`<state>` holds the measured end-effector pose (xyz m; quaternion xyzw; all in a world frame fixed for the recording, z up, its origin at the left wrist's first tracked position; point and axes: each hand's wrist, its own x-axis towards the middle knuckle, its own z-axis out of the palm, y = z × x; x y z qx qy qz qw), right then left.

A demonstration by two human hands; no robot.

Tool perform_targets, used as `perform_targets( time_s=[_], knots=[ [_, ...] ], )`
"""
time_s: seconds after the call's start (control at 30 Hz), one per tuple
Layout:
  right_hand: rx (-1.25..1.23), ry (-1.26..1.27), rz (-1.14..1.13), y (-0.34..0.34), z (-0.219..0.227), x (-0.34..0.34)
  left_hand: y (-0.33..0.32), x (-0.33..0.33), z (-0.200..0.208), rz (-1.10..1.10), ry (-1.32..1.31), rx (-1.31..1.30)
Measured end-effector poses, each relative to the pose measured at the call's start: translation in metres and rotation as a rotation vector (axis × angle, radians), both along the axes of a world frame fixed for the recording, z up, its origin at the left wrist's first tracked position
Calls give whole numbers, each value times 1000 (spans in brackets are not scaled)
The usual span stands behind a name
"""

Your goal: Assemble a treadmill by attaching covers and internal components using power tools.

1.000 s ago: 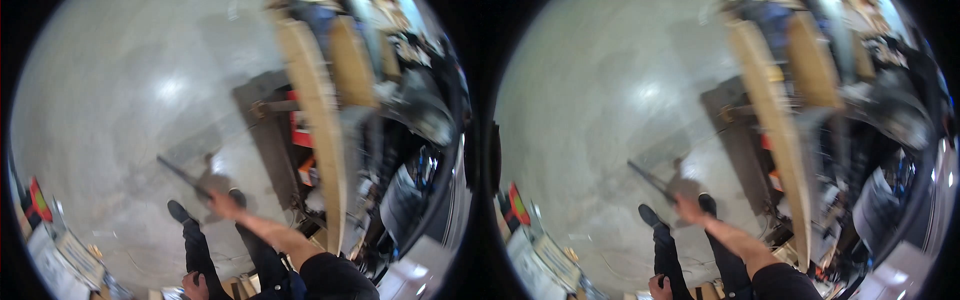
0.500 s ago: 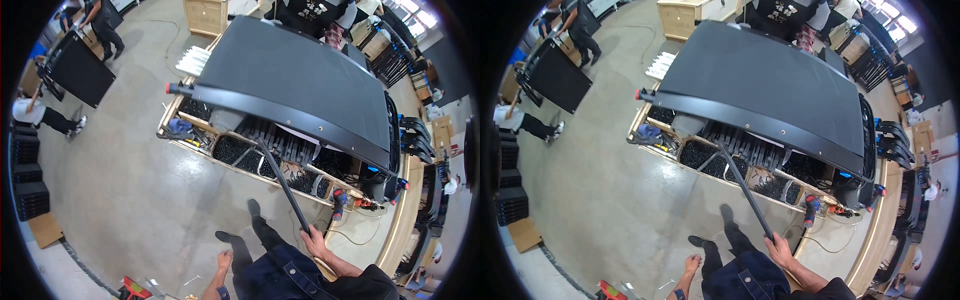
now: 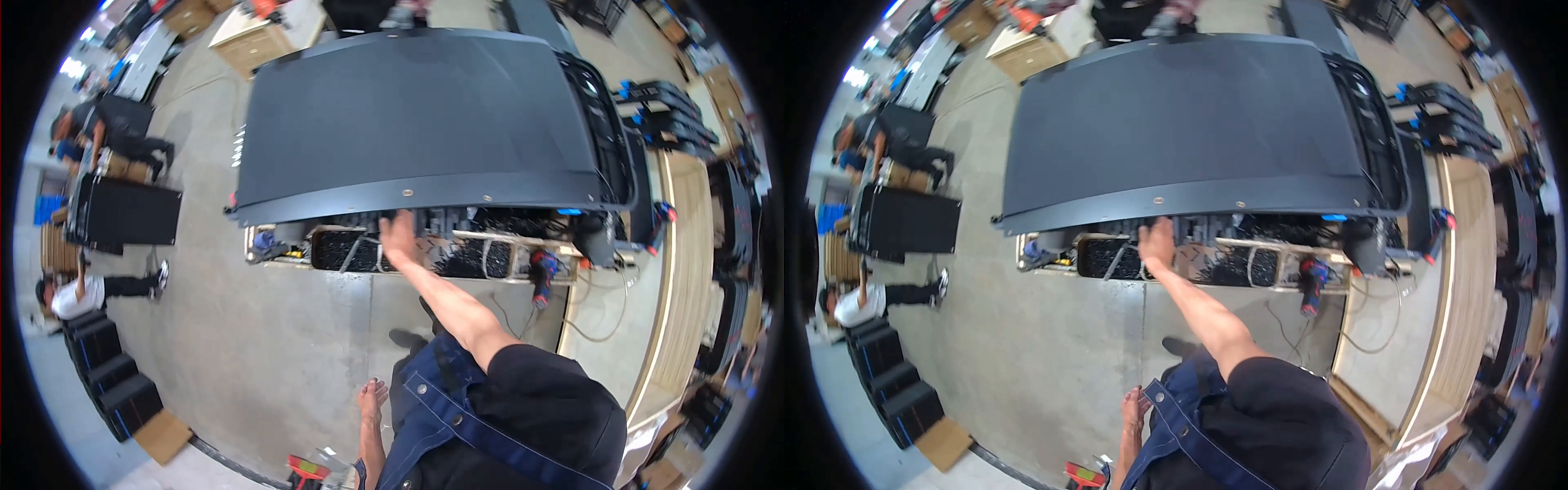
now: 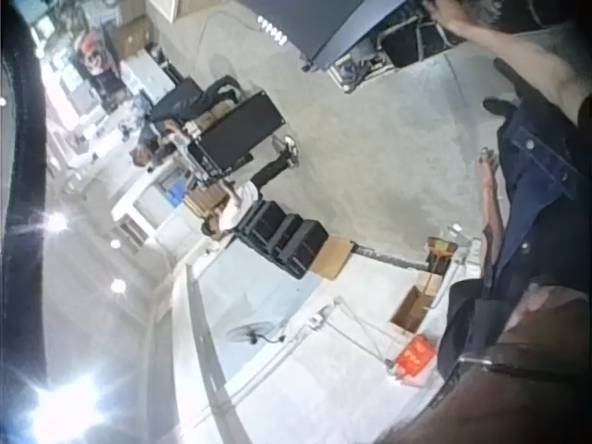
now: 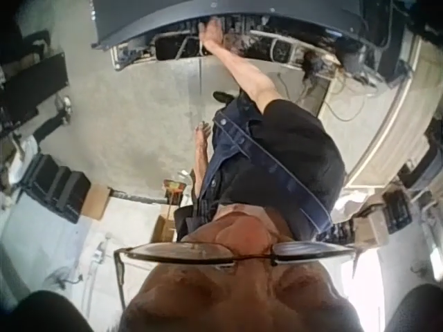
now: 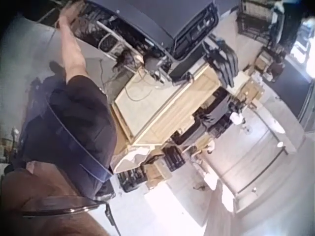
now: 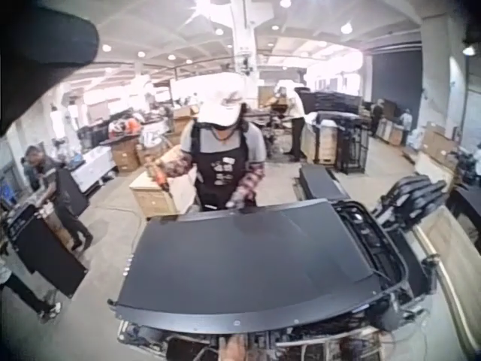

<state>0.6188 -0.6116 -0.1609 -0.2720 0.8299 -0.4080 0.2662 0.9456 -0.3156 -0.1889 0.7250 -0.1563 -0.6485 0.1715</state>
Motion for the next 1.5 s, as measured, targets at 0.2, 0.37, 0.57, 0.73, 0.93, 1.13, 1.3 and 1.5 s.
perform_targets(
  time_s=[0.2, 0.37, 0.57, 0.73, 0.93, 1.13, 1.3, 1.5],
  knots=[
    [-147, -86, 466, 111, 0, -35, 10, 59, -62, -1111, -334, -69],
    [249, -88, 401, 287, -10, -107, -61, 22, -84, -761, 45, -55],
    [-52, -6, -512, 435, 48, -216, -151, -88, -43, -514, 27, 104],
    [-263, 325, -819, 450, 105, -357, -153, -193, -25, -588, 45, 31],
    [461, 59, -398, 473, 29, -523, -119, -267, -3, -950, -49, -62],
    [281, -38, -683, 556, -157, -552, -80, -304, 76, -676, -168, -36],
    [-174, 95, -809, 633, -261, -606, -75, -284, 42, -823, -286, -93],
    [-29, -292, -979, 536, -234, -586, -81, -253, 80, -860, -466, -115]
  ],
)
